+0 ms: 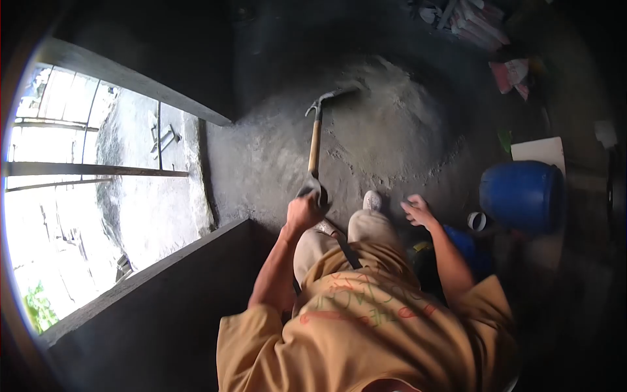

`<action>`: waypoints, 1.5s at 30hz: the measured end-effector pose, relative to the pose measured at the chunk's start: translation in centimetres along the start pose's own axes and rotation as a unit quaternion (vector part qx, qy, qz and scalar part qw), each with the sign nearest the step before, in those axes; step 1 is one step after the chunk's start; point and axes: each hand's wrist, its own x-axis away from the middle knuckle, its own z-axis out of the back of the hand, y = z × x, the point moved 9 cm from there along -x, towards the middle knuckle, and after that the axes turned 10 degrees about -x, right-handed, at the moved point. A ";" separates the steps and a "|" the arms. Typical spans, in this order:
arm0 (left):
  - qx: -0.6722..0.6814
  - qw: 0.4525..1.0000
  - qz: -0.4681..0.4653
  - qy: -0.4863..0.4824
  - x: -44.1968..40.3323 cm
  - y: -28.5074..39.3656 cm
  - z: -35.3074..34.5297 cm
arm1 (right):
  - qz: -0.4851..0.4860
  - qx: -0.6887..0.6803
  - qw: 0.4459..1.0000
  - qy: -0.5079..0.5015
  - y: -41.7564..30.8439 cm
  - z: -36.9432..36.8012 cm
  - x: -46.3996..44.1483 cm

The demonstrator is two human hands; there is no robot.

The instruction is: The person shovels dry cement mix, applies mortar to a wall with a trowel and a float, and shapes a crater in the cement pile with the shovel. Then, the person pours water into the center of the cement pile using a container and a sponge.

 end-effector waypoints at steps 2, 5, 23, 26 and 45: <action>-0.037 0.998 0.049 -0.019 -3.7 1.6 1.7 | -0.001 -0.002 0.997 0.081 4.5 6.5 4.5; -0.040 0.998 0.052 0.018 -10.0 2.5 7.3 | -0.054 -0.221 0.959 0.171 11.3 12.3 10.8; 0.255 0.967 -0.003 0.017 -31.2 2.5 17.7 | 0.067 -0.101 0.989 0.089 -7.4 7.8 -6.8; 0.282 0.959 0.007 -0.019 -31.9 -0.3 19.0 | 0.075 -0.122 0.987 0.075 -19.0 7.5 -4.8; 0.415 0.909 -0.030 0.036 -57.7 -22.5 45.8 | -0.147 -0.287 0.935 0.146 -24.6 -19.3 -14.3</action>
